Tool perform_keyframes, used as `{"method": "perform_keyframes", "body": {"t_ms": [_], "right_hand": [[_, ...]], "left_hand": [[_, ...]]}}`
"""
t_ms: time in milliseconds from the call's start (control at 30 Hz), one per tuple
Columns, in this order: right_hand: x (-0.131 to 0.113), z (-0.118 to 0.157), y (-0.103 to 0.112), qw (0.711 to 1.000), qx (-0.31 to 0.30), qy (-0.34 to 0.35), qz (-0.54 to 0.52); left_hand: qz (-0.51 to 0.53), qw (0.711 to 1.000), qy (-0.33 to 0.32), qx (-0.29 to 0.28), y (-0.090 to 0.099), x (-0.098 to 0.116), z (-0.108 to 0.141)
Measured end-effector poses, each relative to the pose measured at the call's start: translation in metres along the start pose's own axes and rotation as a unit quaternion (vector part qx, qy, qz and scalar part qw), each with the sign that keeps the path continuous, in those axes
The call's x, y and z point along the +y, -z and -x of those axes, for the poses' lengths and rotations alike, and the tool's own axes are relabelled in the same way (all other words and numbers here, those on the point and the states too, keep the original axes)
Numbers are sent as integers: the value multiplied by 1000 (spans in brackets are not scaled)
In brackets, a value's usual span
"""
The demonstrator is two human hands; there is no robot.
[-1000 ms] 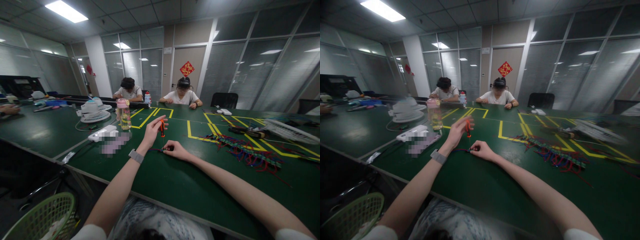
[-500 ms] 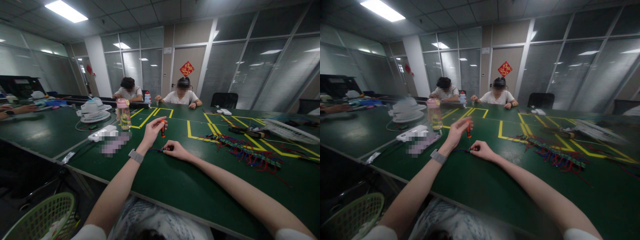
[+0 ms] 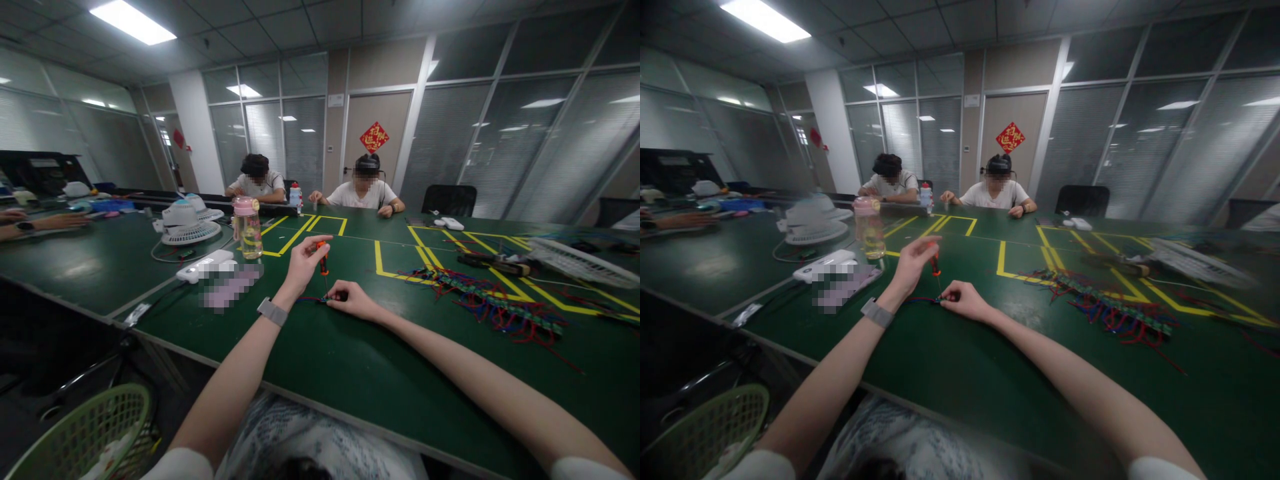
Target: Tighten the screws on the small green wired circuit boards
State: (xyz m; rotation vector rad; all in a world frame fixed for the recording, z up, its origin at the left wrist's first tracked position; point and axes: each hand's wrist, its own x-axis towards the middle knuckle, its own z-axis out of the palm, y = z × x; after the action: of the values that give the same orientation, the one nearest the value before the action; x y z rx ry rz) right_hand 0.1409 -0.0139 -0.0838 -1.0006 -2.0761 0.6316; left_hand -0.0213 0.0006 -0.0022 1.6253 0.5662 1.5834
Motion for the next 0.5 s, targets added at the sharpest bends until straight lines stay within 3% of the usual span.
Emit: {"method": "perform_keyframes", "body": {"t_ms": [267, 500], "right_hand": [[3, -1, -1, 1000, 3, 0, -3], [2, -1, -1, 1000, 5, 0, 2]], "left_hand": [[115, 990, 54, -56, -2, -1, 0], [-22, 1000, 1, 1, 1, -3, 0]]}}
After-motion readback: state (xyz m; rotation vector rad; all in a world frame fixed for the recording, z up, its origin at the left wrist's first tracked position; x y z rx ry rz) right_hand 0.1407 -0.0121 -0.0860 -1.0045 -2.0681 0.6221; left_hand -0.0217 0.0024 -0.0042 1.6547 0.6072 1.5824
